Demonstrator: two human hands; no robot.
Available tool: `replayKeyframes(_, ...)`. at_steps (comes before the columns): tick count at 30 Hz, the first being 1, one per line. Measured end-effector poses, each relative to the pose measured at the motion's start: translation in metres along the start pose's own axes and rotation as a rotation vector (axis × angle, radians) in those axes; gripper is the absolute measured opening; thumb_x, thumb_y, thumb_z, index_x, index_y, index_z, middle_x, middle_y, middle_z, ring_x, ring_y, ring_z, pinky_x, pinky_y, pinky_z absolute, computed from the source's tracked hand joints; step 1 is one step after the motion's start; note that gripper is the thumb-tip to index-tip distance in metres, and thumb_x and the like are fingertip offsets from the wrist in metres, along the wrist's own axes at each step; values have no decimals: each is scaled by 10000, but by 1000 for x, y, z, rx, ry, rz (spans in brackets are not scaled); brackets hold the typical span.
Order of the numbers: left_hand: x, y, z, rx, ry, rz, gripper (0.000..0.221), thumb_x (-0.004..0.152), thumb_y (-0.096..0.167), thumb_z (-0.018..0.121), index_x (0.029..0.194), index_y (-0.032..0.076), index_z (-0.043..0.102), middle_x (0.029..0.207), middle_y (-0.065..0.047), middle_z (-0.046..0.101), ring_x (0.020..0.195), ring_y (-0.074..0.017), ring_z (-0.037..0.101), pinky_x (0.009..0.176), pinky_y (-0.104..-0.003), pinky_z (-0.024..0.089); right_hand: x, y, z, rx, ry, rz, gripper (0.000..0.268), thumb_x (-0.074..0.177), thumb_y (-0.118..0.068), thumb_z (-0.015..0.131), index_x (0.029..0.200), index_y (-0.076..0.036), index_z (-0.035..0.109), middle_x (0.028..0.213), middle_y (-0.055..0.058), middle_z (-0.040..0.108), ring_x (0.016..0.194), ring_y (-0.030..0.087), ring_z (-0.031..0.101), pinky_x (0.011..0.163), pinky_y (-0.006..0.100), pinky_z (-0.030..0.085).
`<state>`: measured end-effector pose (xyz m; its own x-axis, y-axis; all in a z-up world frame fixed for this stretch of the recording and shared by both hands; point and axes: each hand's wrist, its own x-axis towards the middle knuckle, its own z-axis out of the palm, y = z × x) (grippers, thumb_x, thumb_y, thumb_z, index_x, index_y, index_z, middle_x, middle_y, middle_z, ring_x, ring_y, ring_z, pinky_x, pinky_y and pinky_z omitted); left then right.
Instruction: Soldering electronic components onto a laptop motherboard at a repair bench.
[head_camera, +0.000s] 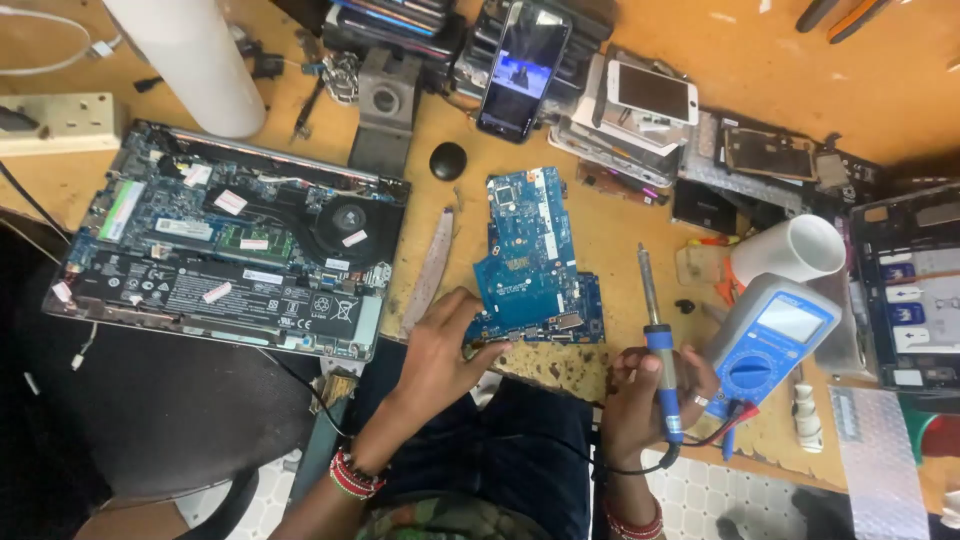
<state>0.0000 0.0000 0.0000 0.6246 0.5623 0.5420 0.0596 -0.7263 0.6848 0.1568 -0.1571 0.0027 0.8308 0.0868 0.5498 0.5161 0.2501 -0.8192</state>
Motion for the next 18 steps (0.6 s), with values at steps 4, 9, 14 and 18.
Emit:
replayKeyframes(4,0,3,-2,5,-18,5,436,927,417,726,1044,18,593,972,-114,600,812,-239,606,632,-351,497,-3,6,-5,79,80,105,254,1022,-215,667,1218,-136,527,771,127,557,673,201,594,558,284,497)
replayKeyframes(9,0,4,-4,-23,-31,10,407,891,371,786,1025,32,607,959,-101,607,803,-229,605,633,-340,484,-1,17,-13,41,-52,44,281,1021,-330,688,1185,-111,622,780,105,632,631,152,620,509,237,460)
replayKeyframes(14,-2,5,-2,-63,16,24,411,782,234,875,1024,10,631,925,-131,637,778,-319,638,630,-392,512,1,20,-9,65,-87,-57,181,1030,-134,651,1142,6,632,773,156,641,638,202,652,539,261,496)
replayKeyframes(18,-2,8,-2,-100,59,23,467,675,115,928,1025,-27,653,909,-192,672,791,-452,669,665,-477,542,3,23,-7,89,-127,-50,155,997,-26,674,1102,87,661,790,228,685,713,304,741,487,257,516)
